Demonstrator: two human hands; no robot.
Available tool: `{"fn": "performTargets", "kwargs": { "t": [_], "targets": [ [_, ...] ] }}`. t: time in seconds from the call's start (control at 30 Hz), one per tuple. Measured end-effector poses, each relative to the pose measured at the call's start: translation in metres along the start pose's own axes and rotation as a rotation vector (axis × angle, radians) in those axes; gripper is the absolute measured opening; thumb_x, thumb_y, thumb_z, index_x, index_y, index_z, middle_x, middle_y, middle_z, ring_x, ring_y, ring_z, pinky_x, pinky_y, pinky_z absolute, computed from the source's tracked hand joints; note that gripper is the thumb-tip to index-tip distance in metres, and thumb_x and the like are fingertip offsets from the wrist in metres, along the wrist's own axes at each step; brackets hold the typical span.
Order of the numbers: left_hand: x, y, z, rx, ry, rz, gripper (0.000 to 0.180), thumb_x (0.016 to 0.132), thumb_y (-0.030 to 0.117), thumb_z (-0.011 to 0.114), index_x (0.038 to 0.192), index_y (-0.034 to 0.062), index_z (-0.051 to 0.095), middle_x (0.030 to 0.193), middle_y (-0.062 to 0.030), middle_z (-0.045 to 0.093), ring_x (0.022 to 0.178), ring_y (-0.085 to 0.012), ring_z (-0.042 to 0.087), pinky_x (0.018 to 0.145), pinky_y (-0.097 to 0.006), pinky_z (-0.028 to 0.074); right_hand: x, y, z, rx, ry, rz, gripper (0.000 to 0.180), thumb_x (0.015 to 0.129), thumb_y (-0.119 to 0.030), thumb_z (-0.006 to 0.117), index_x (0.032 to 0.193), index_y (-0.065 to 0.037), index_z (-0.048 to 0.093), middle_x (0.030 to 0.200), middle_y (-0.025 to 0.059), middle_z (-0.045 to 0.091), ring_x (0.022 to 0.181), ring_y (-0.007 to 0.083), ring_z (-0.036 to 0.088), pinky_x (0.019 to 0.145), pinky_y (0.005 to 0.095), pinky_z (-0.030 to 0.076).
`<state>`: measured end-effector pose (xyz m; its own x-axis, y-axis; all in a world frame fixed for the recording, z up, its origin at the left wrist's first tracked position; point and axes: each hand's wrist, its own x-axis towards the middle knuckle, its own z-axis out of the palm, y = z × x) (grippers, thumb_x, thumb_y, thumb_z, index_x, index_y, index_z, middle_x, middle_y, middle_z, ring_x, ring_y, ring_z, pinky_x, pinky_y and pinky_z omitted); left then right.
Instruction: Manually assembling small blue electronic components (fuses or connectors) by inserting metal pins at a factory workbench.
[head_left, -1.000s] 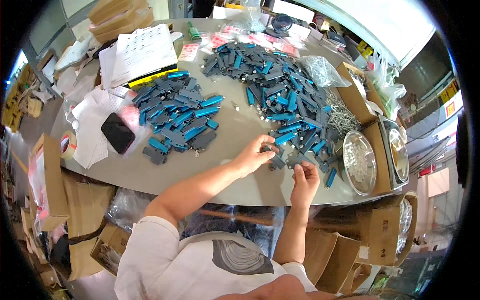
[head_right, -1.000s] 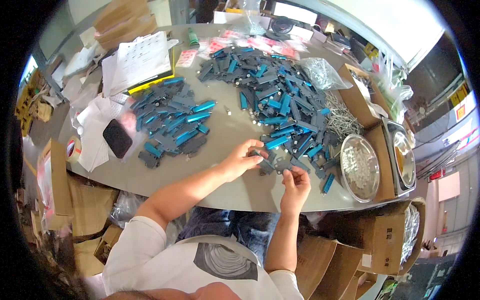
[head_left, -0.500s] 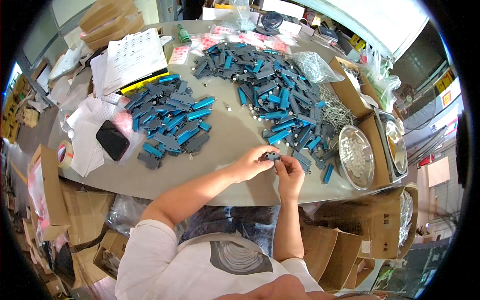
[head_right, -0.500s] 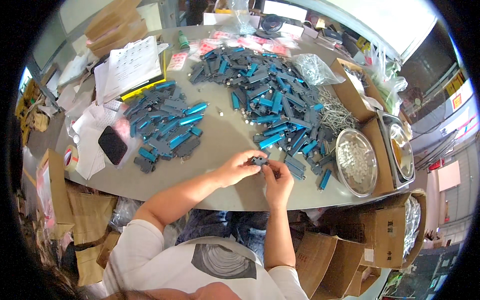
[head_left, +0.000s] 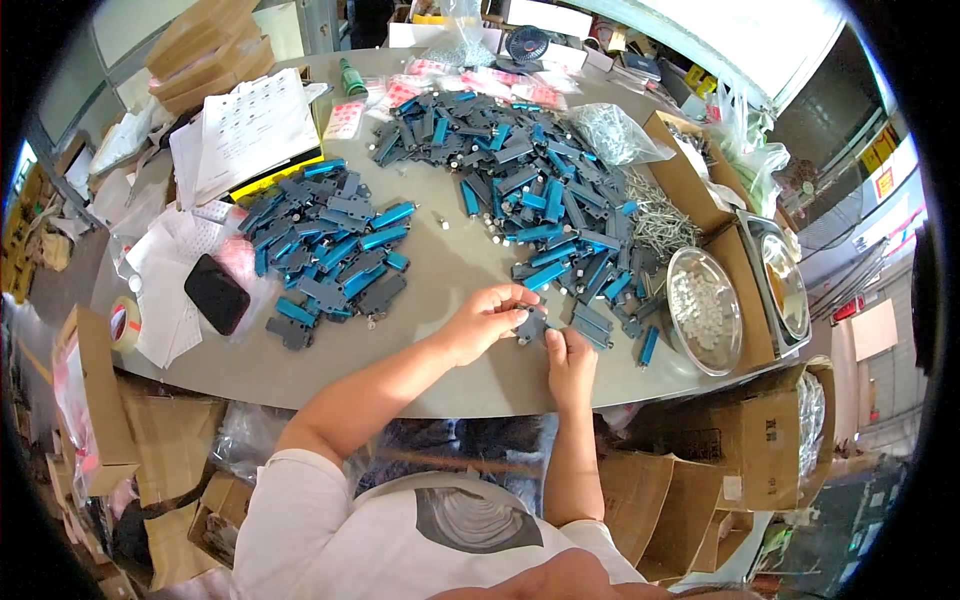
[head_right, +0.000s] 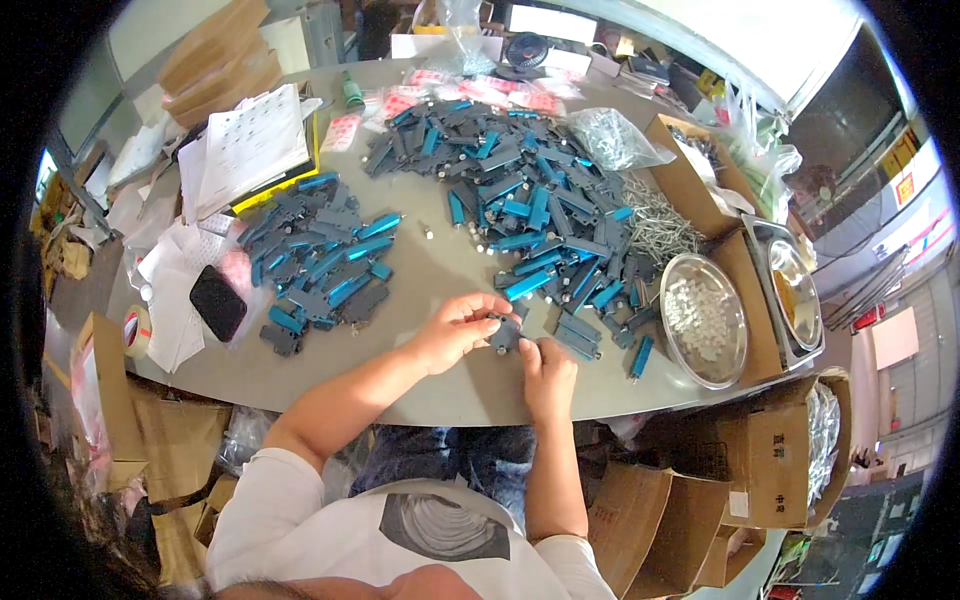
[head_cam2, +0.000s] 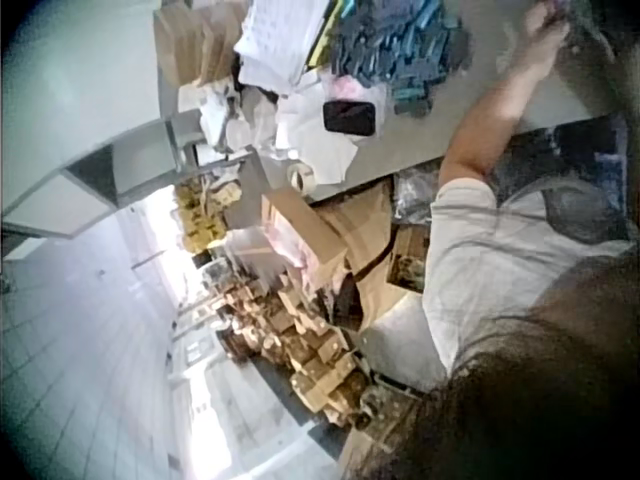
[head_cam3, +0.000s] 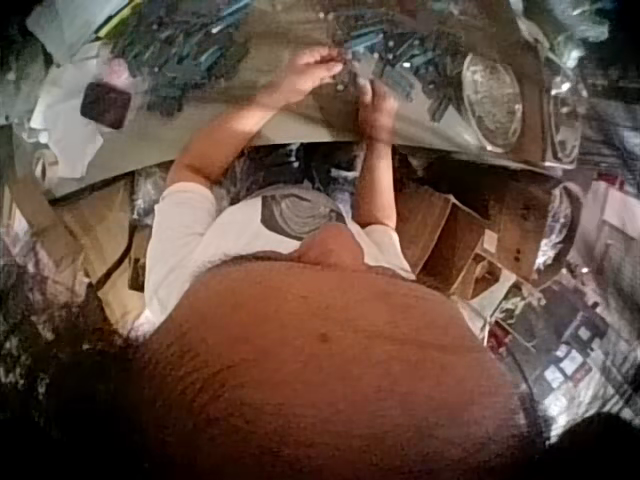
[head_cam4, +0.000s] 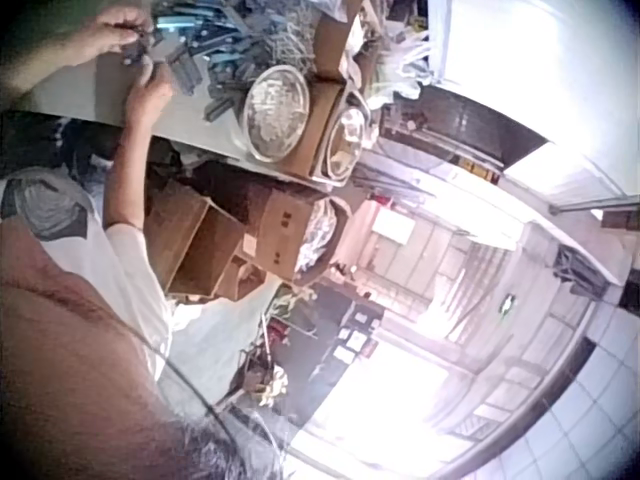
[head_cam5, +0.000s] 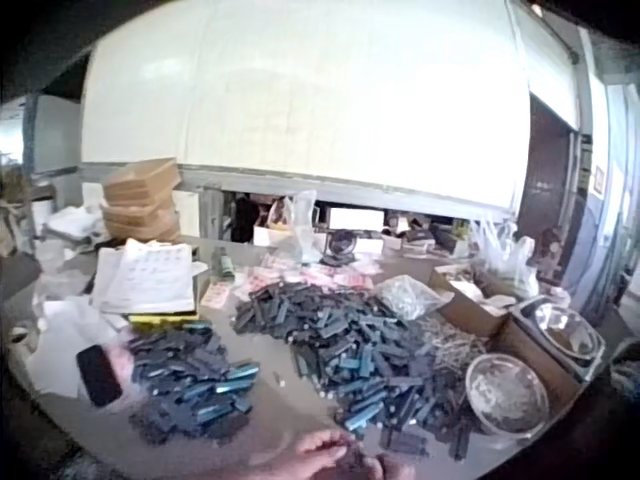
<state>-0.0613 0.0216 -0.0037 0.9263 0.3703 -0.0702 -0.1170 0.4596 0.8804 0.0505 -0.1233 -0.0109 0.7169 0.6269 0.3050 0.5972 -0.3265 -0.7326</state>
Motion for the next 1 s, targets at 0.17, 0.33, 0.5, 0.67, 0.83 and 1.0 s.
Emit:
{"fn": "performTargets", "kwargs": {
  "t": [0.17, 0.33, 0.5, 0.67, 0.83, 1.0],
  "targets": [
    [-0.001, 0.000, -0.004, -0.189, -0.126, -0.057, 0.028, 0.089, 0.006, 0.054, 0.117, 0.0037, 0.052, 0.113, -0.0112, 0.060, 0.101, -0.0146, 0.058, 0.079, -0.024, 0.049, -0.007, 0.003, -0.002, 0.400, -0.063, 0.047, 0.031, 0.088, -0.021, 0.057, 0.066, 0.000, 0.052, 0.054, 0.0064, 0.043, 0.056, 0.0097, 0.039, 0.050, 0.0305, 0.035],
    [0.002, -0.005, -0.008, -0.207, -0.120, -0.079, 0.028, 0.090, 0.011, 0.056, 0.117, 0.0034, 0.052, 0.115, -0.0113, 0.059, 0.103, -0.0163, 0.058, 0.085, -0.027, 0.048, -0.008, 0.006, 0.004, 0.280, -0.036, 0.027, 0.038, 0.089, -0.025, 0.056, 0.062, 0.002, 0.052, 0.054, 0.0117, 0.050, 0.051, 0.0195, 0.047, 0.050, 0.0346, 0.037],
    [0.002, 0.007, -0.013, -0.047, -0.074, -0.074, 0.025, 0.090, 0.010, 0.055, 0.115, 0.0038, 0.055, 0.113, -0.0081, 0.061, 0.103, -0.0142, 0.057, 0.083, -0.027, 0.047, 0.003, 0.006, -0.011, 0.092, -0.173, 0.038, 0.033, 0.087, -0.026, 0.058, 0.070, 0.002, 0.057, 0.062, 0.0160, 0.056, 0.055, 0.0307, 0.052, 0.055, 0.0390, 0.041],
    [0.006, 0.042, -0.046, 0.902, 0.799, 0.733, 0.020, 0.084, 0.001, 0.053, 0.103, 0.0049, 0.060, 0.093, -0.0124, 0.066, 0.071, -0.0245, 0.063, 0.061, -0.030, 0.049, 0.023, 0.055, -0.053, -0.376, 0.087, -0.088, 0.024, 0.088, -0.012, 0.051, 0.107, 0.001, 0.056, 0.112, 0.0202, 0.055, 0.106, 0.0375, 0.049, 0.090, 0.0436, 0.039],
    [0.003, 0.047, -0.048, 1.400, 0.849, 0.851, 0.025, 0.077, -0.002, 0.058, 0.102, 0.0027, 0.057, 0.115, -0.0169, 0.057, 0.105, -0.0340, 0.054, 0.087, -0.040, 0.045, 0.012, 0.075, -0.057, -0.670, 0.033, -0.066, 0.039, 0.083, -0.011, 0.054, 0.120, -0.001, 0.052, 0.121, 0.0181, 0.052, 0.111, 0.0357, 0.048, 0.095, 0.0442, 0.037],
    [-0.002, -0.004, 0.019, 1.322, 0.213, 0.608, 0.024, 0.078, 0.014, 0.065, 0.098, 0.0021, 0.061, 0.104, -0.0146, 0.052, 0.098, -0.0316, 0.051, 0.085, -0.041, 0.044, -0.003, 0.064, -0.052, -0.660, 0.018, -0.123, 0.037, 0.078, -0.015, 0.062, 0.112, -0.002, 0.057, 0.104, 0.0154, 0.051, 0.098, 0.0349, 0.049, 0.084, 0.0450, 0.041]
  ]
}}
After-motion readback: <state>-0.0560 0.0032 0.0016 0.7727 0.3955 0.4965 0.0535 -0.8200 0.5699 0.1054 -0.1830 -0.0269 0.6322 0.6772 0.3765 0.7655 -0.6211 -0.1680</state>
